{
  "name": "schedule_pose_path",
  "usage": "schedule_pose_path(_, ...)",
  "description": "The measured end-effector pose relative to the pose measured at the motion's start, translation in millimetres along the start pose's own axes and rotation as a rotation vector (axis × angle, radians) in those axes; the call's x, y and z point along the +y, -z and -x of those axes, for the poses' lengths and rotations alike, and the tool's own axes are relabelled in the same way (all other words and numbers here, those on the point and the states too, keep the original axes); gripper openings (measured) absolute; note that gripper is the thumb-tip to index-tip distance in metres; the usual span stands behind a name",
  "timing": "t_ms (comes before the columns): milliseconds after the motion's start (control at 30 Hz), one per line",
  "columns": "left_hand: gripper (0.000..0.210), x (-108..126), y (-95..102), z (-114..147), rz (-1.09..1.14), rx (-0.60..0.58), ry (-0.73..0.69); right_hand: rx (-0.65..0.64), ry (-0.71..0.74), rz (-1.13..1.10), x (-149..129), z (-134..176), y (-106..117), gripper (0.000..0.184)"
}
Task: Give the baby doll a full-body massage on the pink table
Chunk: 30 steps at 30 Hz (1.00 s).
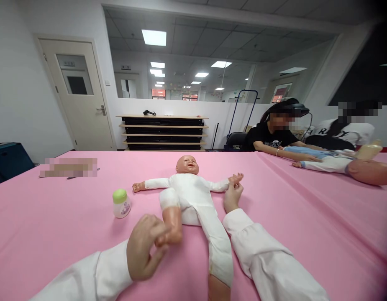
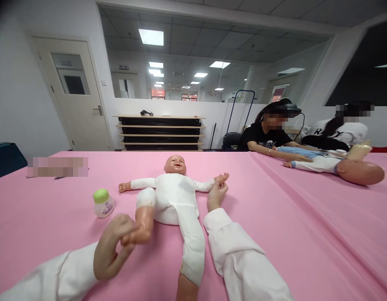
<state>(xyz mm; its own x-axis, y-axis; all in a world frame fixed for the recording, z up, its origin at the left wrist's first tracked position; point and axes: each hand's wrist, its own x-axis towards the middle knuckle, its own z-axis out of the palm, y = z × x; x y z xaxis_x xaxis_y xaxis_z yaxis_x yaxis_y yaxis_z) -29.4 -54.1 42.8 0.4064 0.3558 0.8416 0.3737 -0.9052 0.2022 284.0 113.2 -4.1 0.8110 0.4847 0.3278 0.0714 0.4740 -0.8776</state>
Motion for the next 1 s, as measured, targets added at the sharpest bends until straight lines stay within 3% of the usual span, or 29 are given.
schedule_pose_path(100, 0.017, 23.1, -13.1, 12.5, -0.094, -0.071, -0.163, 0.043, -0.126, -0.110, 7.3, -14.0, 7.0, 0.049)
schedule_pose_path(167, 0.025, 32.4, -25.0, 21.5, -0.183, -0.089, -0.239, 0.023, -0.146, -0.107, 10.3, -16.7, 9.3, 0.050)
schedule_pose_path(300, 0.025, 33.5, -40.0, 32.0, -0.217, -0.190, -0.422, 0.006, -0.132, -0.099, 13.4, -15.1, 8.6, 0.049)
schedule_pose_path(633, 0.010, 28.3, -43.1, 35.3, -0.285, -0.290, -0.473, -0.040, -0.075, -0.063, 13.5, -14.5, 8.2, 0.046)
schedule_pose_path(1000, 0.011, 24.2, -48.4, 38.8, -0.265, -0.247, -0.424, -0.036, -0.043, -0.016, 14.4, -14.7, 6.6, 0.046)
